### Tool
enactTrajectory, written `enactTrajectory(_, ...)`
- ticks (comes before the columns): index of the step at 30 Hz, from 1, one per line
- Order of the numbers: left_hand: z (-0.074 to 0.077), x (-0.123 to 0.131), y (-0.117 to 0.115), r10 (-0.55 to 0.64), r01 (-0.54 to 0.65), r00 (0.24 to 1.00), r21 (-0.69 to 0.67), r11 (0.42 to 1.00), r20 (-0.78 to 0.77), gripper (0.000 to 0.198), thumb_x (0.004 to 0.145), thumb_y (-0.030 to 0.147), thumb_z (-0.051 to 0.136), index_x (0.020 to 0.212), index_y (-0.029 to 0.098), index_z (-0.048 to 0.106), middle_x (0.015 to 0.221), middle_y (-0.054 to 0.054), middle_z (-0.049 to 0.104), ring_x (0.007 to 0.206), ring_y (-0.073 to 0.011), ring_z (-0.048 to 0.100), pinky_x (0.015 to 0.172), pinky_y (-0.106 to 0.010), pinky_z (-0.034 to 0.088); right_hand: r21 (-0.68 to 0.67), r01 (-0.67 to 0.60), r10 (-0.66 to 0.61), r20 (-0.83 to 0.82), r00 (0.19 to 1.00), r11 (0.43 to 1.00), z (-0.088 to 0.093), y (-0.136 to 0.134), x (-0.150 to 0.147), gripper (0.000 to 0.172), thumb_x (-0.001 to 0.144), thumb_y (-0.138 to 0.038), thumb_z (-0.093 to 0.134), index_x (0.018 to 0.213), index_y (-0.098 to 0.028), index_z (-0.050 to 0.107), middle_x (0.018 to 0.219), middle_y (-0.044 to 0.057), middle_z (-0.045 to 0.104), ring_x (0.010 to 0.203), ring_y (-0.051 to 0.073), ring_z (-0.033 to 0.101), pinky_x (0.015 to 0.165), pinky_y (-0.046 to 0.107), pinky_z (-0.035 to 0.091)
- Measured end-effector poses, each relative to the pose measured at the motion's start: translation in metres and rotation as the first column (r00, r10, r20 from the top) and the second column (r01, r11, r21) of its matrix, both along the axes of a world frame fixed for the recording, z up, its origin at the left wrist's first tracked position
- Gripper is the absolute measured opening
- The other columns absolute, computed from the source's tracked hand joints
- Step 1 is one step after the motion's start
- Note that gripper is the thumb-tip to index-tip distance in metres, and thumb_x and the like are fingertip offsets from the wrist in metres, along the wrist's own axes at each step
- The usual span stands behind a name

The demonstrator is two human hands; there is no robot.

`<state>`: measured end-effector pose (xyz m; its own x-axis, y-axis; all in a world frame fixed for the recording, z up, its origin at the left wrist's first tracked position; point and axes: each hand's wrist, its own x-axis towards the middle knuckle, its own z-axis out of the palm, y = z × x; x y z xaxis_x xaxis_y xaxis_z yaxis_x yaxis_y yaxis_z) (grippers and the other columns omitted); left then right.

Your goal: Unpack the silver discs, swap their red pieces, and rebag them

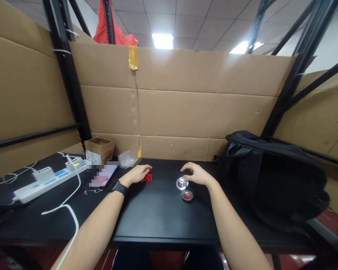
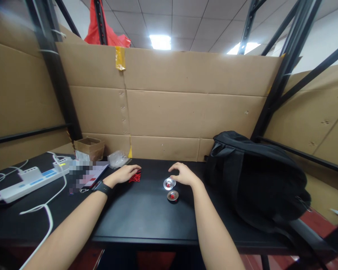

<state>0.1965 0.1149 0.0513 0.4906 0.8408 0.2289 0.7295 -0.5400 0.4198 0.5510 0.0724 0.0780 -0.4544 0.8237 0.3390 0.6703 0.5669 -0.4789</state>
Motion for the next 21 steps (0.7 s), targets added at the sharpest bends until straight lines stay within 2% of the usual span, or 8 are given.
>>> enactTrajectory(3,0.001,0.002,-0.001,-0.002,0.003,1.000,-0.041,0.999,0.018,0.042,0.094,0.033,0.038,0.120,0.017,0.067,0.120,-0.010,0.071,0.110,-0.0237,0.067,0.098,-0.033,0.048,-0.047,-0.057,0.060,0.073,0.996,0.997,0.006,-0.007,-0.006,0.027,0.072,-0.019,0.073,0.099,-0.024,0.075,0.113,0.006,0.065,0.107,0.023,0.059,0.098,0.037,0.042)
enactTrajectory(8,0.004,0.002,-0.003,-0.030,0.033,0.998,-0.065,0.997,0.047,0.038,0.090,0.027,0.041,0.112,0.017,0.070,0.109,-0.010,0.075,0.102,-0.0231,0.069,0.093,-0.032,0.050,-0.135,-0.108,0.124,0.118,0.985,0.985,0.007,-0.010,-0.004,0.047,0.063,-0.007,0.069,0.106,-0.025,0.073,0.107,0.003,0.065,0.097,0.020,0.059,0.088,0.031,0.046)
enactTrajectory(12,0.004,0.003,-0.003,-0.049,0.054,0.996,-0.068,0.996,0.073,0.034,0.088,0.026,0.045,0.104,0.019,0.074,0.105,-0.008,0.076,0.098,-0.0229,0.070,0.090,-0.031,0.051,-0.204,-0.152,0.174,0.096,0.980,0.967,0.008,-0.012,-0.004,0.048,0.061,-0.009,0.071,0.107,-0.023,0.073,0.104,0.003,0.065,0.092,0.018,0.059,0.083,0.028,0.047)
enactTrajectory(15,0.005,0.003,-0.003,-0.054,0.058,0.997,-0.073,0.996,0.061,0.034,0.088,0.027,0.045,0.103,0.019,0.074,0.103,-0.008,0.076,0.097,-0.0229,0.070,0.089,-0.031,0.050,-0.242,-0.130,0.159,0.107,0.981,0.962,0.007,-0.013,-0.005,0.047,0.061,-0.014,0.076,0.108,-0.023,0.073,0.100,0.003,0.064,0.089,0.018,0.058,0.079,0.027,0.047)
enactTrajectory(21,0.007,0.002,-0.005,-0.060,0.063,0.997,-0.062,0.996,0.049,0.032,0.088,0.034,0.050,0.102,0.021,0.075,0.100,-0.006,0.077,0.093,-0.0223,0.069,0.086,-0.029,0.050,-0.238,-0.096,0.135,0.153,0.979,0.967,0.002,-0.010,-0.014,0.061,0.054,-0.019,0.086,0.113,-0.023,0.071,0.105,0.004,0.062,0.092,0.020,0.059,0.080,0.028,0.047)
